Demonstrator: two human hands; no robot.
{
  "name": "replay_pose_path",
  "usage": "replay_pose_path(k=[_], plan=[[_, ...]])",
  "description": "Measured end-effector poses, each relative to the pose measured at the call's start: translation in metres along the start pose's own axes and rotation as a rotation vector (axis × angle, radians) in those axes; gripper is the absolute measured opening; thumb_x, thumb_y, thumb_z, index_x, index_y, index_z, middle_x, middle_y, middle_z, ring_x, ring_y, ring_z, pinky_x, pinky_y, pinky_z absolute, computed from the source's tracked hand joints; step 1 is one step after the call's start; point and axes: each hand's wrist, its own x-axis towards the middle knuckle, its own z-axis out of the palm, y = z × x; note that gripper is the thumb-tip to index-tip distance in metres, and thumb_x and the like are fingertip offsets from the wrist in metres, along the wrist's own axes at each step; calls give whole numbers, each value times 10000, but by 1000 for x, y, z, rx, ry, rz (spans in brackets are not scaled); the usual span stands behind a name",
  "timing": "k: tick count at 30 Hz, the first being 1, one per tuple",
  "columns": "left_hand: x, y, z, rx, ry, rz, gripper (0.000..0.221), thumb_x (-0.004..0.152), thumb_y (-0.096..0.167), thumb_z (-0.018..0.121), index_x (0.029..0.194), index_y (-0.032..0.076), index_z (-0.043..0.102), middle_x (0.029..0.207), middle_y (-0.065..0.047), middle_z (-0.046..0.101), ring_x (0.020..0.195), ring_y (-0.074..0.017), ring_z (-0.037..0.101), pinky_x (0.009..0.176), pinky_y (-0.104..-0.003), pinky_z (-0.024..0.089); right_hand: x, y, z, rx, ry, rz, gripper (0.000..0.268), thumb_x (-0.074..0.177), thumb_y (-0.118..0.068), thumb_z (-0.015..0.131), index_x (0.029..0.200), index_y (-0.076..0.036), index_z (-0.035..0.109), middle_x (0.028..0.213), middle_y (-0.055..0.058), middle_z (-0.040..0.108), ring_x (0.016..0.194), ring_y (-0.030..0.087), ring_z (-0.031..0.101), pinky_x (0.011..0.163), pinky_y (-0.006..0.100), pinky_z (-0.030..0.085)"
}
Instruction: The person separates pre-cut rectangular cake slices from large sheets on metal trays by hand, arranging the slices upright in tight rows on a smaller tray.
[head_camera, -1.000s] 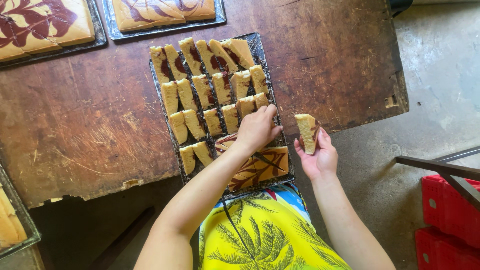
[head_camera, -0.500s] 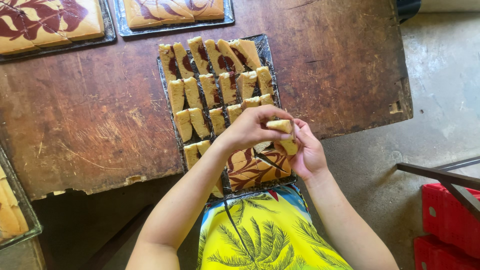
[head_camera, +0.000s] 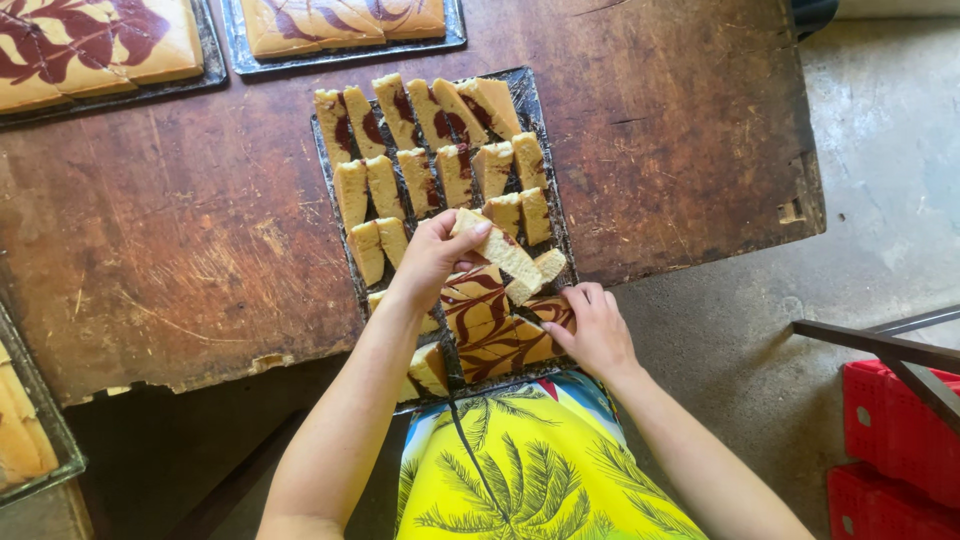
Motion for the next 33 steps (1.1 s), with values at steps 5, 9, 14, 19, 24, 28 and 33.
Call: replay_pose_path(k=[5,9,14,19,24,28,33], plan=[[2,-2,0,-17,51,-22,297,906,316,787,1024,72,666,881,-12,741,694,-51,683,561,-166,446,3,17,-13,-42,-32,-149,516,767,-292,813,1204,-73,646,1172,117,612,1109,311,608,968,418,520],[0,2,0,3,69,-21,281,896,332,779,1021,100,679,892,6,744,713,-41,686,575,-162,436,1,21,-22,-65,-207,-153,538,766,-367,825,1189,-86,646,1152,97,625,1120,290,604,961,417,516],[-1,5,-1,-21,72,-7,286,892,335,782,1022,101,682,900,15,747,720,-40,675,588,-171,432,11,8,-29,137,-38,43,546,846,-430,781,1210,-59,611,1120,81,641,1027,235,638,897,405,534],[3,2,4,-11,66,19,291,906,324,795,1035,85,694,905,-2,746,721,-36,631,594,-173,416,44,-13,-15,342,-109,326,766,806,-453,790,1415,-107,479,1092,25,642,857,209,683,786,380,578],[4,-1,12,167,60,90,339,889,349,785,1050,66,693,901,-16,761,775,-73,706,672,-216,535,66,5,-37,194,-168,-3,367,820,-246,777,1179,-193,721,1135,24,656,977,197,693,910,374,542],[-4,-6,30,635,53,217,336,885,351,794,1078,85,727,910,-38,784,815,-149,745,734,-308,593,85,18,-61,87,-276,-127,426,817,-139,743,1237,-185,693,1126,70,646,1022,235,694,927,378,558],[-13,-22,49,1023,69,348,346,836,304,814,1115,125,716,978,-91,744,887,-289,731,782,-402,568,100,16,-53,32,-316,-188,441,838,-215,788,1248,-138,647,1177,104,613,1089,294,647,932,420,528]])
